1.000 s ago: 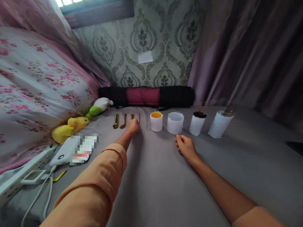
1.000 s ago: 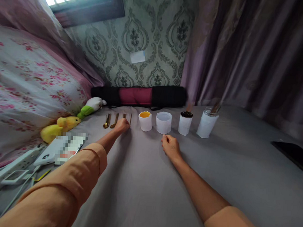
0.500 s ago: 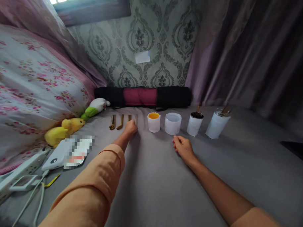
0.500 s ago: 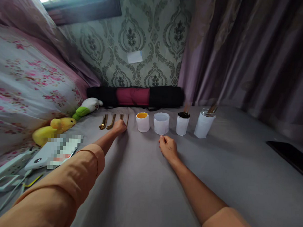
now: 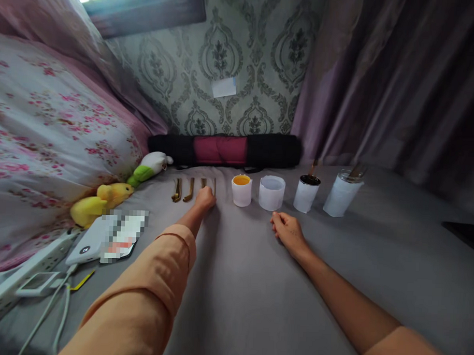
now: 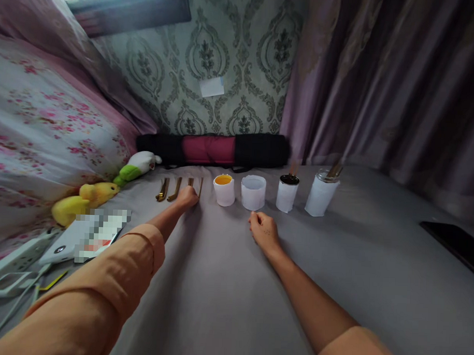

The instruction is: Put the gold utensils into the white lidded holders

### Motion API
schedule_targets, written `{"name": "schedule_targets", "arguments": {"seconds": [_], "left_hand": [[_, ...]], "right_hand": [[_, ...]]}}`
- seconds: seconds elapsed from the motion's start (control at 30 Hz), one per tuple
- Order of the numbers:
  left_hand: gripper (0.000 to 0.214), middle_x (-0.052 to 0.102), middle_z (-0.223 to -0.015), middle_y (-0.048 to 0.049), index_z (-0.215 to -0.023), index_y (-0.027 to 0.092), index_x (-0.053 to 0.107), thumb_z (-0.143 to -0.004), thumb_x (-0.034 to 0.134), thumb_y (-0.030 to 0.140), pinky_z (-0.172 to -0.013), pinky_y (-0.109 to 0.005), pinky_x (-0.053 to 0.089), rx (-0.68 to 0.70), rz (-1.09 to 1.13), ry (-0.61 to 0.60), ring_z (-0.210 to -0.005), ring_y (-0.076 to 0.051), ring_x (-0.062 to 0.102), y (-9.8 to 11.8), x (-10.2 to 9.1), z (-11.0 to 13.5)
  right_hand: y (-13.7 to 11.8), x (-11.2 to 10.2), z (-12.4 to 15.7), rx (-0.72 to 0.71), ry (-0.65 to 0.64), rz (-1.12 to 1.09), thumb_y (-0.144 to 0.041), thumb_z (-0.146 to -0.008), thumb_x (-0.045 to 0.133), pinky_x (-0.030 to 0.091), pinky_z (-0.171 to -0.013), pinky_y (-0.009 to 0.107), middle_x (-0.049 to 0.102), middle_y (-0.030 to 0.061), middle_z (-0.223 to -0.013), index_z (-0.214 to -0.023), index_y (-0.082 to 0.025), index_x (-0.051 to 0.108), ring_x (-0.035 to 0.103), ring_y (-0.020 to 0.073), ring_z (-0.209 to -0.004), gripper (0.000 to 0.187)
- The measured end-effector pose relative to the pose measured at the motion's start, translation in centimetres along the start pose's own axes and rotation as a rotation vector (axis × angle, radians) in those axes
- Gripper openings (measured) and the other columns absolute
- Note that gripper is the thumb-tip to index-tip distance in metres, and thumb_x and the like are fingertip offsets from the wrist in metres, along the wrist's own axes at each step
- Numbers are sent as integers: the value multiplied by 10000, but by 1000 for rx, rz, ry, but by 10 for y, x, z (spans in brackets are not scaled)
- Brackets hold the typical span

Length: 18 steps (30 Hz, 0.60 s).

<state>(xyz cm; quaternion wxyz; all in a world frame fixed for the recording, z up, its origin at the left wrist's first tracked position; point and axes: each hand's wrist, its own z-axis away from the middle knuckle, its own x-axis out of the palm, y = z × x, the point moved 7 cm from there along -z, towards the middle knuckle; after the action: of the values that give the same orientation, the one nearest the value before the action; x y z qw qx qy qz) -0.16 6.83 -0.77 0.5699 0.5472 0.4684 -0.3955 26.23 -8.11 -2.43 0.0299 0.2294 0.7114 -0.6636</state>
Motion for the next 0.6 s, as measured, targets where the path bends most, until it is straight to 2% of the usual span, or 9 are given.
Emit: {"name": "schedule_targets", "arguments": {"seconds": [0.37,0.6], "left_hand": [[301,614,-975,-187,-956,97,607,-681,493,143,-753,-266,427,-13,8,-5,-943,-255,574,1,-2,4],[243,621,-959,-181,-891,116,620,-673,515,137,-759,-268,425,-21,36,11,-943,-251,573,1,-5,4]], "right_hand": [[1,0,0,5,-2,-2,-473,-769,377,321,-372,199,492,-4,-489,-652,-153,539,438,88,-376,377],[1,0,0,2,-6,-10,-475,-769,381,320,-365,200,491,-2,-489,-653,-155,535,443,91,-375,373]]}}
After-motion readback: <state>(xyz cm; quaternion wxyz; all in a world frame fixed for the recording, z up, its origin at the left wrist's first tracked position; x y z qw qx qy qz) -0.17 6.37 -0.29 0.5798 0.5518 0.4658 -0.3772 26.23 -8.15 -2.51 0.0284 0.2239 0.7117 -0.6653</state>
